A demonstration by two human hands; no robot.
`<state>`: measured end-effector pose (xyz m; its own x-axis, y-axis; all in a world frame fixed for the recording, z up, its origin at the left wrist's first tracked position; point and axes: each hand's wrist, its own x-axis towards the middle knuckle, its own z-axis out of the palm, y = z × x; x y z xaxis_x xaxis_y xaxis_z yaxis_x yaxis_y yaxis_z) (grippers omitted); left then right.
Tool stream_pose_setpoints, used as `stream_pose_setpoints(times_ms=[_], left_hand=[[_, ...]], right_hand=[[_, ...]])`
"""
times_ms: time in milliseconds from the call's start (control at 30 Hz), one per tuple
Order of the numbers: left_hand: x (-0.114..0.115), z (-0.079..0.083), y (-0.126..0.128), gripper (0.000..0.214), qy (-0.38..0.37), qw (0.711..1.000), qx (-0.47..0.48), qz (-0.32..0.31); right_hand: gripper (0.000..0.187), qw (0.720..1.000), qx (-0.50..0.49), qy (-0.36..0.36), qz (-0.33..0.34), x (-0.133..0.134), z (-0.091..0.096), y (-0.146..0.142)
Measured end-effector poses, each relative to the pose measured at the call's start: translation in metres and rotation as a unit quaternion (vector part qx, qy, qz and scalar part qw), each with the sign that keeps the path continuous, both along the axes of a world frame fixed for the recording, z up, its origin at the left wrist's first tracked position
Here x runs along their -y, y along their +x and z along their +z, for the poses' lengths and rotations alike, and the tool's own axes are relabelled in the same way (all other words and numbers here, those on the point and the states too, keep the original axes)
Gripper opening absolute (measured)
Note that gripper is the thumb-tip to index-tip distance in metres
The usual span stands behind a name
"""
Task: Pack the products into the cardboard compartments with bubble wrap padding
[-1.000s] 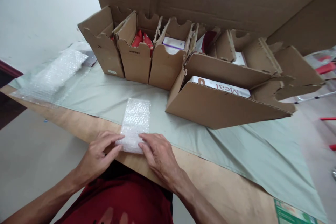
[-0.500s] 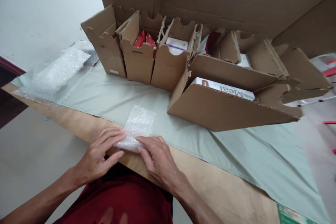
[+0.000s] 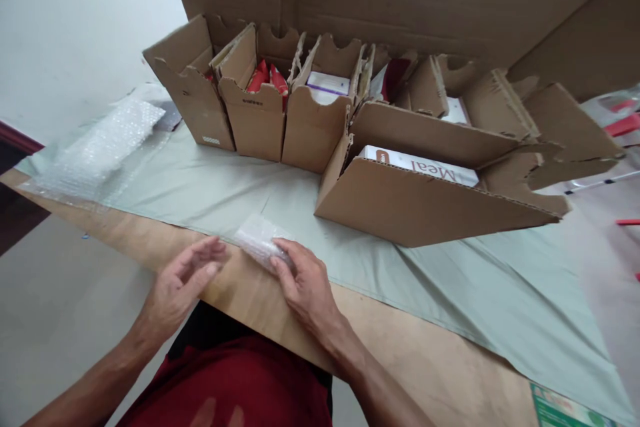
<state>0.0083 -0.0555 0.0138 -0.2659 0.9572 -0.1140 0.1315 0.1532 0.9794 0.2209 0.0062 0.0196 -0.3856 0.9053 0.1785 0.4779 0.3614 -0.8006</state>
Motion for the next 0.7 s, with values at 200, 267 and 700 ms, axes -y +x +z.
stream_pose_setpoints(times_ms=[200, 267, 700], left_hand=[[-0.003, 0.007, 0.028, 0.047, -0.066, 0.948, 0.304, -0.070], [-0.007, 0.011, 0.032, 0.050, -0.049, 0.964, 0.254, -0.068], [-0.041, 0.062, 0.052, 0.078, 0.272, 0.889, -0.241, -0.277]], right_hand=[[0.024, 0.983, -0.104, -0.148, 0.034, 0.023, 0.014, 0.008], [0.036, 0.996, -0.051, -0.077, 0.012, 0.025, 0.020, 0.022], [0.016, 0.988, 0.104, 0.115, 0.014, 0.011, 0.123, 0.088]])
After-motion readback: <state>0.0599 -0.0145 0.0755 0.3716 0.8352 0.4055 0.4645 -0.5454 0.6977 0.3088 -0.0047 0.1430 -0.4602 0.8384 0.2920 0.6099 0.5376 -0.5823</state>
